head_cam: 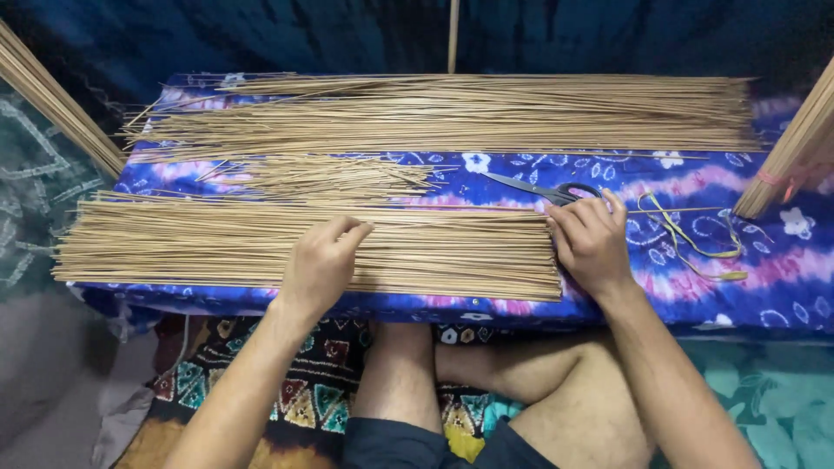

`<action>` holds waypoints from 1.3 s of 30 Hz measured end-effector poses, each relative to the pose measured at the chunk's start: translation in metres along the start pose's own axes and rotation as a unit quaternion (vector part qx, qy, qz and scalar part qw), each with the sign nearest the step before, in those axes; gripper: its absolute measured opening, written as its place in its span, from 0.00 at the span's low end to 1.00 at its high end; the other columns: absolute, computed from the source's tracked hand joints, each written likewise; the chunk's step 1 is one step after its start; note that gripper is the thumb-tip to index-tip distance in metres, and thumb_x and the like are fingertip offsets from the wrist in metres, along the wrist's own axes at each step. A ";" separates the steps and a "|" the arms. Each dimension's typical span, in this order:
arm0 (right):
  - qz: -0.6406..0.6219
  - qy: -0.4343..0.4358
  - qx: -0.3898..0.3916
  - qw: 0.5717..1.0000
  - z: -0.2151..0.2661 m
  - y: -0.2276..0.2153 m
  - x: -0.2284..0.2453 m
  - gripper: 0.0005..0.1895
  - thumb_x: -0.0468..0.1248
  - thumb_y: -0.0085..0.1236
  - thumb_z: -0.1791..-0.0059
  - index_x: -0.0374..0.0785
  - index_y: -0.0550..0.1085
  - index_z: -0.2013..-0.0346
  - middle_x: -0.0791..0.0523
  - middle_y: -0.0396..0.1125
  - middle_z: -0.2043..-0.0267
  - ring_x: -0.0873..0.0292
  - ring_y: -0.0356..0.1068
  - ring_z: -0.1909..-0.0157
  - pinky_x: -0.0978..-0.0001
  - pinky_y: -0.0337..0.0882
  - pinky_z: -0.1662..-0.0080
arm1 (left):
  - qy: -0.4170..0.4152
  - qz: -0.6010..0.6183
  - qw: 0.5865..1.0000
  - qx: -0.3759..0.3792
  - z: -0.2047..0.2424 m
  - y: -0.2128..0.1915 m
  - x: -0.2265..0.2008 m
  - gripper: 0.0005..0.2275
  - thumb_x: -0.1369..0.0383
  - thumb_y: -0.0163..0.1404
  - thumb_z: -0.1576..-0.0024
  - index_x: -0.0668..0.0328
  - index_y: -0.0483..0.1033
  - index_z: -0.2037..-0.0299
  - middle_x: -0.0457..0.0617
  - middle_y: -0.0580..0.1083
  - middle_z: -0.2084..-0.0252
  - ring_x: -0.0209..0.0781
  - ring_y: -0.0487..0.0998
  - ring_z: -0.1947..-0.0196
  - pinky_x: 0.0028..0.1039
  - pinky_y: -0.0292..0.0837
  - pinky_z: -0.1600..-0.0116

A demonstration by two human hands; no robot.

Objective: Sorting and trimming thin bamboo sticks using scissors on a low table.

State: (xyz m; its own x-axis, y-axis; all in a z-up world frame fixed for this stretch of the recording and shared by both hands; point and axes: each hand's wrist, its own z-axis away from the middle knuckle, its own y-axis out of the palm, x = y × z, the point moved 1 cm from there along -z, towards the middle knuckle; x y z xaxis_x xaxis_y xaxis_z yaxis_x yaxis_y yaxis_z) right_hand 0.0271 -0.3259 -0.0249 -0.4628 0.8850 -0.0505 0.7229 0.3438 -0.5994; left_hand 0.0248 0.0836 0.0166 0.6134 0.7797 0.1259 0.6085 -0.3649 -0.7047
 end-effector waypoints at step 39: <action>-0.126 0.096 -0.006 0.987 0.038 -0.015 0.021 0.07 0.30 0.62 0.47 0.37 0.81 0.55 0.55 0.71 0.62 0.48 0.72 0.57 0.52 0.67 0.42 | 0.039 0.099 0.994 -0.025 -0.033 0.043 -0.058 0.09 0.78 0.52 0.49 0.49 0.77 0.63 0.40 0.71 0.66 0.40 0.77 0.66 0.29 0.70 0.59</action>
State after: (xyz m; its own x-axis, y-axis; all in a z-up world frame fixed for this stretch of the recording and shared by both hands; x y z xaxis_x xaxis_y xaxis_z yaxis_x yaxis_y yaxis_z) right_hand -0.0128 -0.3247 -0.0478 -0.5247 0.8131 0.2520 0.6037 0.5641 -0.5634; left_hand 0.0320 0.0061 0.0020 0.7598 0.6488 0.0432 0.4950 -0.5340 -0.6854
